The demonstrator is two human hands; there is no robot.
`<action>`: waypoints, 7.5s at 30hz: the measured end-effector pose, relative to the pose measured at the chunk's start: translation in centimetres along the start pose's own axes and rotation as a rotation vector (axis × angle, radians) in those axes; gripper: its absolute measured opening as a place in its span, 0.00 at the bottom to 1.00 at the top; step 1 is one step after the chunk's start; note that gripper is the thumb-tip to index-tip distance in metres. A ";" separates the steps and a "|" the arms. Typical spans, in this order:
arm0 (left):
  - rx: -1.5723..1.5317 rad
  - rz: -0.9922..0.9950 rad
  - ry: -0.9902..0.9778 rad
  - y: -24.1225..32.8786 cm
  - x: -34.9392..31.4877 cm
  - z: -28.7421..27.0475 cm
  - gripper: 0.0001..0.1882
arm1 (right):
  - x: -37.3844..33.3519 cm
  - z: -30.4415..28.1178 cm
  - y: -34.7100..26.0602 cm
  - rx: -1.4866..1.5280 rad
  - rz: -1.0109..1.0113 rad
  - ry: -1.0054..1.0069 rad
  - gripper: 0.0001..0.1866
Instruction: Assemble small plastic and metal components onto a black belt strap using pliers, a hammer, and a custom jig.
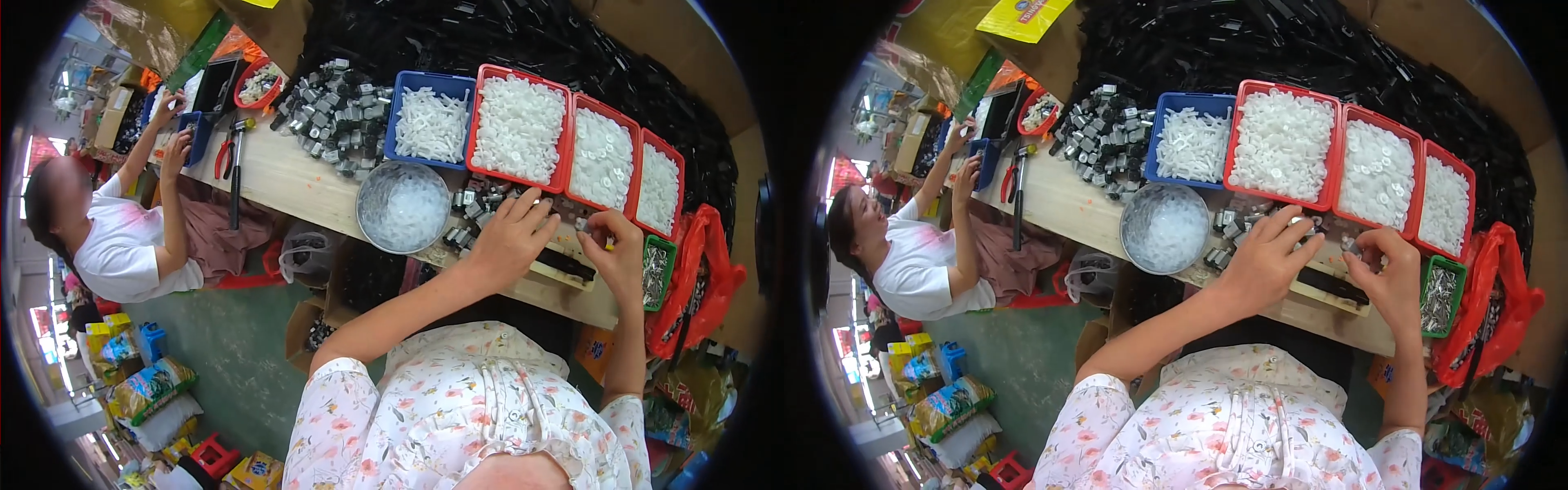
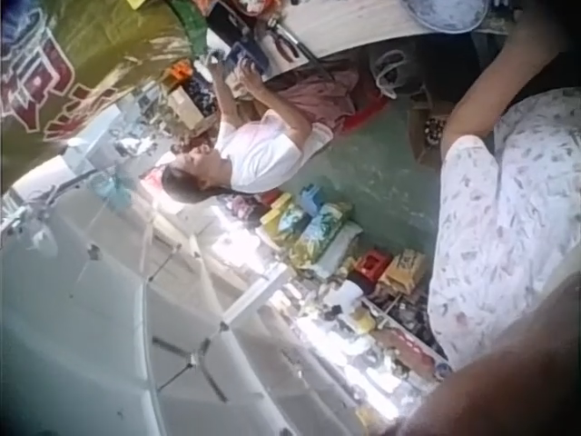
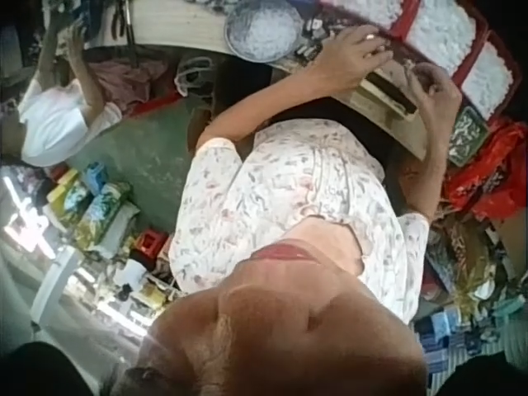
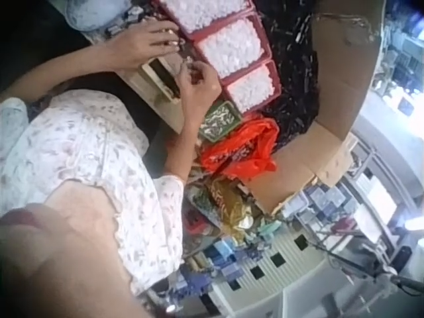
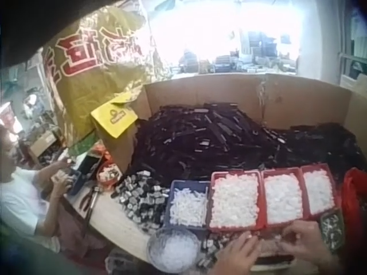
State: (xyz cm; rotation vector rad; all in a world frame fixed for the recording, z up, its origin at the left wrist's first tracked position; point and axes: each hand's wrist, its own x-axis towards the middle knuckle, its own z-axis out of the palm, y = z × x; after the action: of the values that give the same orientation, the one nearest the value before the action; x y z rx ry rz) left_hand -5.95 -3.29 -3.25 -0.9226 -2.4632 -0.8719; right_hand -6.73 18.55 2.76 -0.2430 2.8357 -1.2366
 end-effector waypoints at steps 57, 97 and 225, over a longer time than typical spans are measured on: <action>-0.049 0.050 -0.115 2.4 -3.3 1.1 0.19 | -2.9 5.0 3.9 -0.117 -0.431 -0.047 0.14; 0.229 0.112 0.061 -6.7 12.7 1.9 0.06 | -9.1 -8.8 12.4 -0.311 0.149 0.419 0.04; -0.060 -0.045 -0.035 4.6 -4.6 3.2 0.23 | -4.2 4.9 5.7 0.023 -0.445 0.109 0.09</action>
State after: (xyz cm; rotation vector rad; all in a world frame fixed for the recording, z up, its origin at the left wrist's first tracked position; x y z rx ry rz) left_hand 0.16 -0.53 -6.13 -0.9140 -2.5087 -0.9575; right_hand -2.86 19.48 -4.91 -0.8706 2.9555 -1.3840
